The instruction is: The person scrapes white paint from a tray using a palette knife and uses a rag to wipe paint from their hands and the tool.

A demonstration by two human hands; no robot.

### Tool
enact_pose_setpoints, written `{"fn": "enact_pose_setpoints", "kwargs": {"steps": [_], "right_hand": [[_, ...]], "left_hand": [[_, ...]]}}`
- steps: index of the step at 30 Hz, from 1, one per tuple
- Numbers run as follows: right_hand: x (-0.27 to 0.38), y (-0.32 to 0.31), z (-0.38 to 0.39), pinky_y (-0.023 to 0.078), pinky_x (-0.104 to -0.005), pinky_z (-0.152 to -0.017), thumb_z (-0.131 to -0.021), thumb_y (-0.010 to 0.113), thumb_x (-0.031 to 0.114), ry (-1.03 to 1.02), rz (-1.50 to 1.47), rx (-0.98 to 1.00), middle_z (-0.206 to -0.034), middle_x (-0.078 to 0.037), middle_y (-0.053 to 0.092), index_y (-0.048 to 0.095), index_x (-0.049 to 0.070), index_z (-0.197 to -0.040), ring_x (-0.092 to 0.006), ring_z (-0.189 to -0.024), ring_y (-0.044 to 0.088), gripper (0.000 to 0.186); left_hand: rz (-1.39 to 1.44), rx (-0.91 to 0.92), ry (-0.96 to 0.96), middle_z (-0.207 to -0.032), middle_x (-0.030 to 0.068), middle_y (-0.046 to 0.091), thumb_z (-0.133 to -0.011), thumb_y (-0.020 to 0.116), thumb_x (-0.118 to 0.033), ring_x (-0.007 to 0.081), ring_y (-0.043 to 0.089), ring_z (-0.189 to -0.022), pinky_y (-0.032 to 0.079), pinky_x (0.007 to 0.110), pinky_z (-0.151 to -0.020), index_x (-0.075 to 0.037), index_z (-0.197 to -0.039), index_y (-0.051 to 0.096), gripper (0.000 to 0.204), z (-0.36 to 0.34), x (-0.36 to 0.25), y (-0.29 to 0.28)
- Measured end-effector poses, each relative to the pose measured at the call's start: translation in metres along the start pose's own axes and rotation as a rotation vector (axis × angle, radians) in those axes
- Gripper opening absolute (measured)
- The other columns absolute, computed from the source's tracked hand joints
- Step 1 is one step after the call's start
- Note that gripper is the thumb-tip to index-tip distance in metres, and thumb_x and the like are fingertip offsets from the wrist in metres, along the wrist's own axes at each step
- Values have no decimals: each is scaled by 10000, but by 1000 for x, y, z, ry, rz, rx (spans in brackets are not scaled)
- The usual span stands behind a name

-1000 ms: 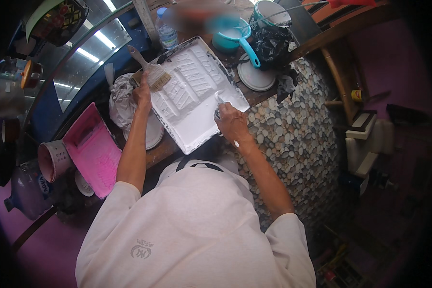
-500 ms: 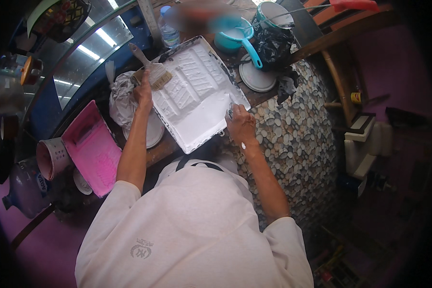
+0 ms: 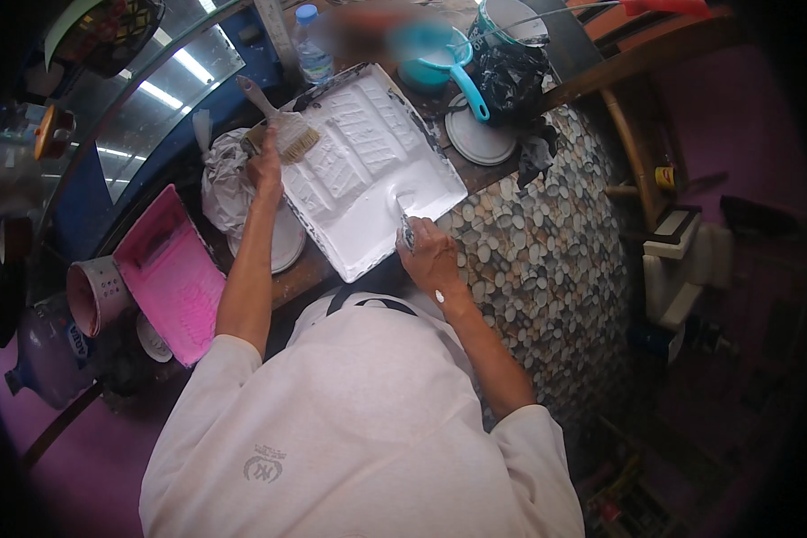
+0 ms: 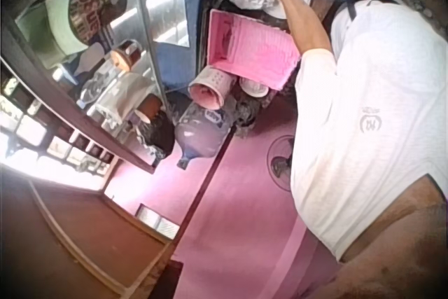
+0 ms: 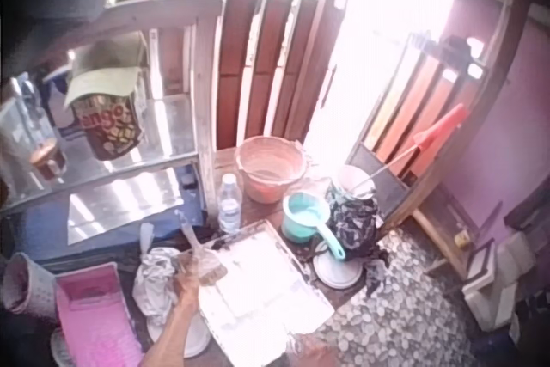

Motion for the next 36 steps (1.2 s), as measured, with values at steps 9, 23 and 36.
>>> {"fn": "enact_pose_setpoints", "kwargs": {"steps": [9, 23, 36], "right_hand": [[29, 13, 13, 513, -368, -620, -797, 634, 157, -60, 5, 68, -839, -159, 623, 596, -5, -960, -316, -688, 638, 233], [46, 18, 15, 518, -372, -646, -805, 636, 146, -111, -234, 168, -861, -164, 641, 599, -12, -966, -321, -719, 642, 229], [48, 15, 0, 516, -370, -666, -796, 648, 149, -47, -342, 144, -824, -186, 652, 632, -28, -906, -329, -722, 649, 209]], "left_hand": [[10, 6, 1, -1038, 314, 609, -680, 560, -746, 357, 596, -1022, 436, 363, -898, 178, -998, 602, 978, 0, -1, -2], [-42, 7, -11, -1010, 318, 615, -691, 550, -746, 364, 604, -1001, 444, 369, -879, 169, -965, 619, 958, -7, 6, 1], [-4, -17, 5, -1001, 325, 613, -669, 563, -761, 364, 607, -984, 451, 369, -866, 185, -951, 613, 988, 5, -3, -3]]}}
Point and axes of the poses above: each hand's wrist, its own z-axis away from the middle knuckle, its own y-axis out of the palm, x = y × z, the point moved 4 cm from there along -z, towards the middle knuckle
